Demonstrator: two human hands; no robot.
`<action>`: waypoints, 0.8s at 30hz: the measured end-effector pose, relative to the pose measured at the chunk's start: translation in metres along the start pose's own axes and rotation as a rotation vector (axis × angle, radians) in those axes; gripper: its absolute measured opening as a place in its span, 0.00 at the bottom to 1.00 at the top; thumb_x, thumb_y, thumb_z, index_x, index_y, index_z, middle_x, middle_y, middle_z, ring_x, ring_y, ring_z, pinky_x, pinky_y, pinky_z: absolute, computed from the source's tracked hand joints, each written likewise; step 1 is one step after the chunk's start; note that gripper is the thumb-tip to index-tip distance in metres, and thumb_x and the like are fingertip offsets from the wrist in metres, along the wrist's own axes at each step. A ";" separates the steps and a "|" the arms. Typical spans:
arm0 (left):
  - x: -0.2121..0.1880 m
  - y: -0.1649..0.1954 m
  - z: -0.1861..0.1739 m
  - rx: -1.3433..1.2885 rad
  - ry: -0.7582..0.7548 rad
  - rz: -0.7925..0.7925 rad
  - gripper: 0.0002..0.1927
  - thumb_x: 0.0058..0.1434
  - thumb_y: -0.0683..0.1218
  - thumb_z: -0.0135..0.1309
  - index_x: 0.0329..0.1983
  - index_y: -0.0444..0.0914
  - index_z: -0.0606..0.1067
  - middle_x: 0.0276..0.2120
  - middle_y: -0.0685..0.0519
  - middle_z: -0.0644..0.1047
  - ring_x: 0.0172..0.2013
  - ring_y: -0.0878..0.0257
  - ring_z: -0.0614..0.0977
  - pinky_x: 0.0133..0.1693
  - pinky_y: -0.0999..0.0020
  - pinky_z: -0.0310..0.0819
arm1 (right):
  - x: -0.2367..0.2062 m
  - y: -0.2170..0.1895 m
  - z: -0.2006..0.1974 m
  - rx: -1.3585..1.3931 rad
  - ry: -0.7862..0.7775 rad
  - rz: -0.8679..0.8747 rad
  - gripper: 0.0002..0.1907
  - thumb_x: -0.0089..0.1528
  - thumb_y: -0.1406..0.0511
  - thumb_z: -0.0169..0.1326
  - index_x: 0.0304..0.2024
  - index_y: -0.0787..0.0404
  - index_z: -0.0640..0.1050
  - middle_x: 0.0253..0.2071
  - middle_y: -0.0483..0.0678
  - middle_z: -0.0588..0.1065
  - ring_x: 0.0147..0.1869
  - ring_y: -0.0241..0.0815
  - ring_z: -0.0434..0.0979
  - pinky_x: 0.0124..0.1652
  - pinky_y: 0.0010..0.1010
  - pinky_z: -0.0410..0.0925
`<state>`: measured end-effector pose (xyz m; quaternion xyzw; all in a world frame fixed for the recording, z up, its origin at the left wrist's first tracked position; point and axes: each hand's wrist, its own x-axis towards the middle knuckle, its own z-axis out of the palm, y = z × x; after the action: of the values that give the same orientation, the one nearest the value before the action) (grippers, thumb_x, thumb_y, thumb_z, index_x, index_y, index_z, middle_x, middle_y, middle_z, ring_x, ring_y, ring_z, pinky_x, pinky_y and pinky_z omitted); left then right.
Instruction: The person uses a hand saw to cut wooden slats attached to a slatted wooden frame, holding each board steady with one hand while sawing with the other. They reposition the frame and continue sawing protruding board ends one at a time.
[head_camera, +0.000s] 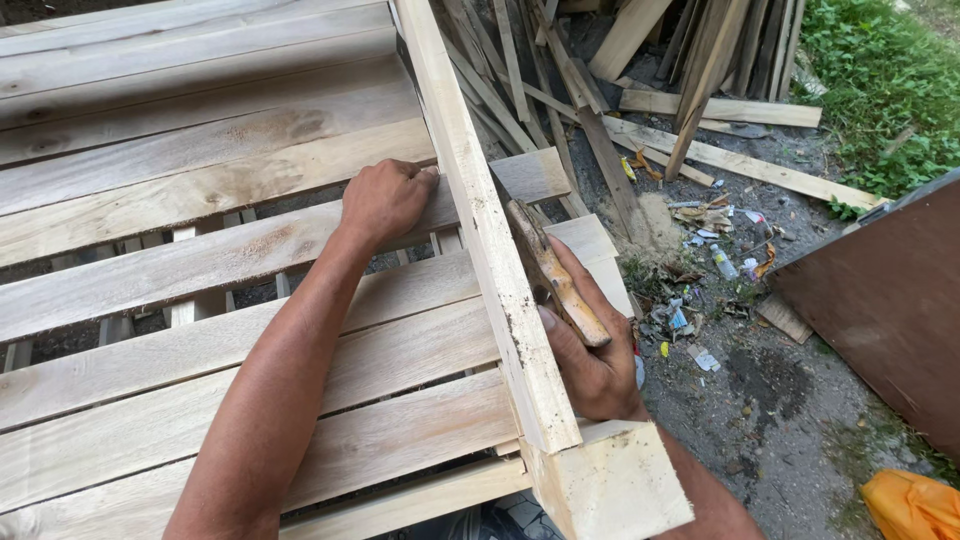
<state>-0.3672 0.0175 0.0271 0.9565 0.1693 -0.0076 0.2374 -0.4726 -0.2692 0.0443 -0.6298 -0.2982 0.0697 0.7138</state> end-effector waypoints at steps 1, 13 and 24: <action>0.000 0.000 0.001 0.001 -0.011 -0.022 0.24 0.69 0.61 0.43 0.51 0.43 0.82 0.31 0.44 0.83 0.36 0.51 0.84 0.44 0.53 0.77 | 0.000 0.000 0.000 -0.005 -0.008 -0.013 0.34 0.71 0.64 0.47 0.75 0.73 0.55 0.67 0.63 0.71 0.70 0.48 0.72 0.68 0.39 0.65; 0.001 -0.003 0.007 0.040 -0.016 -0.036 0.25 0.69 0.63 0.42 0.51 0.44 0.82 0.30 0.46 0.83 0.35 0.55 0.85 0.44 0.55 0.77 | 0.000 -0.001 -0.001 -0.019 0.002 0.011 0.35 0.70 0.61 0.48 0.74 0.72 0.57 0.65 0.64 0.73 0.68 0.48 0.74 0.66 0.38 0.67; -0.006 0.007 0.005 -0.055 0.043 -0.047 0.23 0.70 0.60 0.44 0.51 0.42 0.82 0.19 0.47 0.80 0.21 0.57 0.78 0.33 0.57 0.73 | 0.004 -0.003 -0.026 0.214 0.110 -0.057 0.33 0.73 0.57 0.43 0.73 0.74 0.59 0.20 0.40 0.64 0.18 0.29 0.62 0.19 0.23 0.64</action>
<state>-0.3707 0.0077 0.0267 0.9453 0.1971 0.0117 0.2596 -0.4565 -0.2897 0.0475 -0.5442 -0.2674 0.0462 0.7939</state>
